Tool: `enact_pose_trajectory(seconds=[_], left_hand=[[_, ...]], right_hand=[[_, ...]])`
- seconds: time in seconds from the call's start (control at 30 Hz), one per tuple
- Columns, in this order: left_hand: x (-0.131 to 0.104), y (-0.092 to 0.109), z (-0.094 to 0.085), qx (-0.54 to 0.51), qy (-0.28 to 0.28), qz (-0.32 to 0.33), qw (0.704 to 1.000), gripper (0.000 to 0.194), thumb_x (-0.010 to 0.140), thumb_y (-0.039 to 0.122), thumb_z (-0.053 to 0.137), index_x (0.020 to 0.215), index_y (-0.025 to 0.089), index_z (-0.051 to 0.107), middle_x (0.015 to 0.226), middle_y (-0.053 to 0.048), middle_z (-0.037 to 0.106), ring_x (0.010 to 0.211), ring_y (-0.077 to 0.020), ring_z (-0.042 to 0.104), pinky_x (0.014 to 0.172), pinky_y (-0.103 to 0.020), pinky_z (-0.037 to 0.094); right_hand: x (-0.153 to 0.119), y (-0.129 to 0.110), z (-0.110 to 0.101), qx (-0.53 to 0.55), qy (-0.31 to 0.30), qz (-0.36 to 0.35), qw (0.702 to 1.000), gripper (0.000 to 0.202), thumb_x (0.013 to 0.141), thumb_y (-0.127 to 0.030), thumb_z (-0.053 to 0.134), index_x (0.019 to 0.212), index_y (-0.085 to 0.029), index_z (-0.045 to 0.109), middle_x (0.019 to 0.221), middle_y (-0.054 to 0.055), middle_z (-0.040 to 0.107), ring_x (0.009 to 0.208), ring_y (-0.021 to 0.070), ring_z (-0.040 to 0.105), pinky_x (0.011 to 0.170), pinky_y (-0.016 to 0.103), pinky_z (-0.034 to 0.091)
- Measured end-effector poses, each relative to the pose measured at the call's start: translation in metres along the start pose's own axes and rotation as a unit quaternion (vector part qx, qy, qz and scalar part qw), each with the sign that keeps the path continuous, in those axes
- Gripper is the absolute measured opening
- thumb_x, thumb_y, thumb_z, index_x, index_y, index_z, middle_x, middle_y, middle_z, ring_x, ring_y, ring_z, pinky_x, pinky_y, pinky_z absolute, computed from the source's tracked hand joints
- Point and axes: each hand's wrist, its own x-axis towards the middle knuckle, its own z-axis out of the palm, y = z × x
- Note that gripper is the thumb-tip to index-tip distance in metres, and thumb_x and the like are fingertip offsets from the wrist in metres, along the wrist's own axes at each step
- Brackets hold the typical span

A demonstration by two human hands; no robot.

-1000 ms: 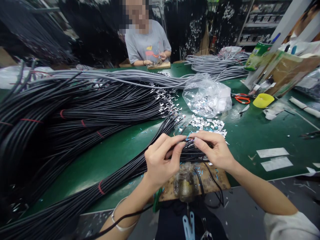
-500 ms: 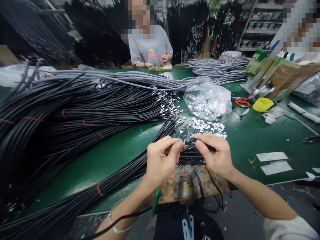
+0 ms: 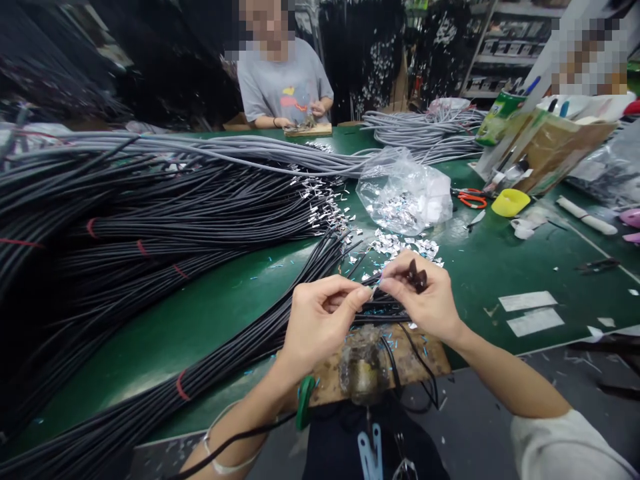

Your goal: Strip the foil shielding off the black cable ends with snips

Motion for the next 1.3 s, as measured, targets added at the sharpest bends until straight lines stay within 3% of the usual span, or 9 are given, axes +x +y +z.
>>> enact_pose_trajectory(seconds=[0.2,0.4,0.5,0.57,0.7,0.87,1.07,1.23,1.3], left_hand=[[0.010,-0.004,-0.009,0.071,-0.039,0.105,0.991,0.012,0.077,0.023,0.066,0.069,0.015,0.070,0.062,-0.002,0.064,0.056,-0.0105,0.055,0.053,-0.021,0.043],[0.008,-0.007,-0.005,0.173,0.044,0.142,0.974,0.006,0.077,0.020,0.066,0.072,0.016,0.067,0.066,0.000,0.060,0.058,-0.0091,0.051,0.051,-0.020,0.038],[0.008,-0.006,-0.004,0.154,0.015,0.099,0.983,0.017,0.081,0.024,0.060,0.069,0.014,0.066,0.061,0.000,0.057,0.054,-0.0082,0.047,0.050,-0.020,0.035],[0.008,-0.005,-0.005,0.098,-0.049,0.036,0.993,0.027,0.084,0.030,0.056,0.064,0.013,0.064,0.055,0.001,0.052,0.050,-0.0075,0.042,0.047,-0.020,0.031],[0.008,-0.006,-0.009,-0.033,-0.156,-0.103,0.982,0.041,0.084,0.044,0.052,0.059,0.012,0.056,0.046,0.006,0.035,0.043,-0.0050,0.026,0.041,-0.021,0.019],[0.007,-0.008,-0.012,-0.099,-0.131,-0.131,0.978,0.045,0.082,0.051,0.055,0.059,0.013,0.053,0.047,0.006,0.032,0.044,-0.0046,0.024,0.042,-0.021,0.016],[0.007,-0.007,-0.009,-0.080,-0.119,-0.121,0.982,0.043,0.081,0.050,0.055,0.060,0.012,0.056,0.046,0.006,0.034,0.043,-0.0048,0.025,0.041,-0.021,0.017],[0.007,-0.006,-0.006,-0.035,-0.102,-0.092,0.990,0.040,0.081,0.046,0.057,0.061,0.012,0.058,0.050,0.004,0.039,0.046,-0.0057,0.028,0.043,-0.021,0.020],[0.007,-0.007,-0.007,-0.051,-0.121,-0.094,0.987,0.042,0.081,0.049,0.056,0.059,0.012,0.057,0.050,0.004,0.038,0.046,-0.0056,0.027,0.043,-0.021,0.019]], right_hand=[[0.003,0.009,-0.001,0.268,-0.194,0.188,0.925,0.033,0.073,-0.048,0.067,0.071,-0.018,0.054,0.056,-0.007,0.035,0.043,0.0044,0.024,0.039,0.021,0.018],[0.009,0.015,-0.002,0.132,-0.092,0.125,0.979,0.029,0.075,-0.041,0.068,0.068,-0.017,0.052,0.063,-0.004,0.042,0.054,0.0074,0.035,0.047,0.023,0.026],[0.007,0.012,-0.001,0.205,-0.164,0.155,0.952,0.029,0.080,-0.045,0.060,0.074,-0.019,0.049,0.059,-0.007,0.033,0.046,0.0062,0.024,0.042,0.023,0.020],[0.005,0.008,-0.002,0.160,-0.198,0.080,0.964,0.024,0.083,-0.040,0.058,0.074,-0.019,0.049,0.061,-0.005,0.037,0.050,0.0076,0.031,0.046,0.024,0.026],[0.007,0.008,-0.008,-0.047,-0.089,-0.079,0.992,0.014,0.084,-0.020,0.055,0.072,-0.018,0.051,0.072,0.000,0.048,0.067,0.0115,0.043,0.061,0.028,0.034],[0.014,0.013,-0.016,0.053,0.084,0.036,0.994,0.014,0.087,-0.032,0.056,0.081,-0.021,0.051,0.058,-0.006,0.036,0.046,0.0075,0.029,0.045,0.025,0.025],[0.009,-0.001,-0.005,0.027,-0.044,0.004,0.999,0.019,0.075,-0.034,0.070,0.071,-0.018,0.060,0.070,0.000,0.054,0.062,0.0101,0.047,0.052,0.025,0.035],[0.005,0.008,-0.001,0.183,-0.140,0.121,0.966,0.025,0.078,-0.041,0.065,0.074,-0.018,0.054,0.061,-0.006,0.041,0.045,0.0052,0.030,0.041,0.022,0.024],[0.006,0.010,-0.003,0.199,-0.209,0.092,0.953,0.025,0.081,-0.041,0.060,0.073,-0.018,0.052,0.061,-0.006,0.039,0.045,0.0057,0.029,0.041,0.023,0.023]])
